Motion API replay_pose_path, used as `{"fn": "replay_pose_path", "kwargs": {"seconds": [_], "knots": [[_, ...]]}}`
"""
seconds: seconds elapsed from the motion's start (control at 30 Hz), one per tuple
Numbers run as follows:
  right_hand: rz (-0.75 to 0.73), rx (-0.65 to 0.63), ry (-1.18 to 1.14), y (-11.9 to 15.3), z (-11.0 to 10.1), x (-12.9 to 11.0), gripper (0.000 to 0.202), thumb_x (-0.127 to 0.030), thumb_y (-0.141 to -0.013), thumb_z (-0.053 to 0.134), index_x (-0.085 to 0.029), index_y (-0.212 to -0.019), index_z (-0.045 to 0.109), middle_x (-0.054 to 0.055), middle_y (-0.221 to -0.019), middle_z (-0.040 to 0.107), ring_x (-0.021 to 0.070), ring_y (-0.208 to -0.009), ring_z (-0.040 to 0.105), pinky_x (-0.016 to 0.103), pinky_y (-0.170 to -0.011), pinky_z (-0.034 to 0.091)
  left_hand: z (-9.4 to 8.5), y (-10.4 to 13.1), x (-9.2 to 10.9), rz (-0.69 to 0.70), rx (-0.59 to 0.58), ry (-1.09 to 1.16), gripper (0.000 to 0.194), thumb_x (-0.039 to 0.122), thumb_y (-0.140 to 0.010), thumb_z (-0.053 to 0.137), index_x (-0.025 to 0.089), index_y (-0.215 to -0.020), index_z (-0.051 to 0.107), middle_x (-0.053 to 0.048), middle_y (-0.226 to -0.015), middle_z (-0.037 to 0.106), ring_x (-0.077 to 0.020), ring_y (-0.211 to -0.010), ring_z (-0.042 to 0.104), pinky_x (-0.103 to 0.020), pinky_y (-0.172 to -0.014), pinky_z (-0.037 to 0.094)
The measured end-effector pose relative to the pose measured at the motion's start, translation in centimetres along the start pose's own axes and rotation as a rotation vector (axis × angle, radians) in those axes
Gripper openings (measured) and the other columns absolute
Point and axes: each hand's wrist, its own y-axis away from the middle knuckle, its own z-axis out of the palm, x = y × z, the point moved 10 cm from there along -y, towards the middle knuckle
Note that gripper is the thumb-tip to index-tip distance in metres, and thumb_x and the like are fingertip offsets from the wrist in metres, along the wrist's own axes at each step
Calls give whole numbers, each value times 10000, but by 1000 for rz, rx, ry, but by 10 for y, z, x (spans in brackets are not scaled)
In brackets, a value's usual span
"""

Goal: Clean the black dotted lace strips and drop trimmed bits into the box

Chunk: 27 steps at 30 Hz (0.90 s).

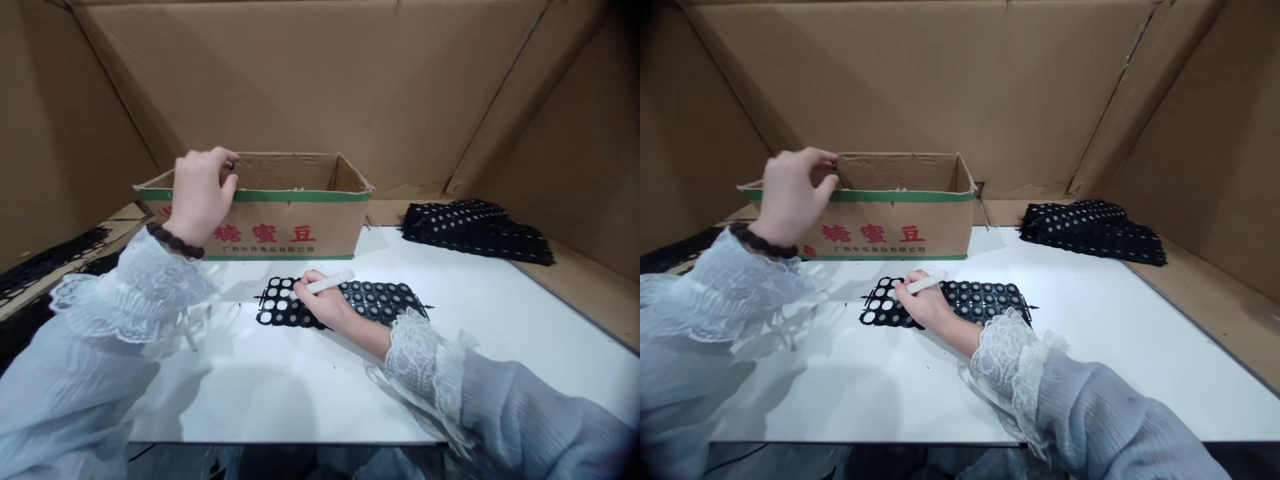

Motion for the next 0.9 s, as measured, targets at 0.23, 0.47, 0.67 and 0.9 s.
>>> {"fn": "replay_pose_path", "kwargs": {"seconds": [0.23, 0.47, 0.67, 0.9], "knots": [[47, 123, -149, 0, -11, 4, 146, -240, -731, 503, -212, -693, 365, -69, -588, 375, 107, -545, 389, 239, -555, 332, 50, 86, 60, 530, -460, 173, 305, 464, -791, 534, 173, -845, 607, -52, -797, 606, -198, -796, 538, -326, -754, 379], [101, 140, -215, -2, -16, 11, 212, -352, -689, 620, -180, -656, 499, -9, -630, 535, 123, -603, 505, 264, -603, 419, 74, 147, 78, 487, -766, 487, 372, 539, -715, 590, 190, -841, 614, -43, -777, 593, -178, -750, 536, -296, -714, 387], [229, 149, -286, 6, -9, 16, 210, -300, -706, 563, -214, -766, 382, -67, -545, 441, 99, -446, 454, 214, -401, 383, 65, 154, 87, 509, -677, 411, 209, 291, -850, 452, 184, -882, 628, -59, -801, 612, -174, -787, 545, -319, -764, 400], [251, 115, -202, 11, -1, 19, 231, -281, -699, 535, -226, -760, 319, -75, -530, 411, 99, -426, 428, 219, -384, 375, 66, 162, 97, 611, -613, 259, 287, 224, -906, 337, 159, -750, 568, -53, -692, 553, -157, -658, 509, -319, -684, 398]]}}
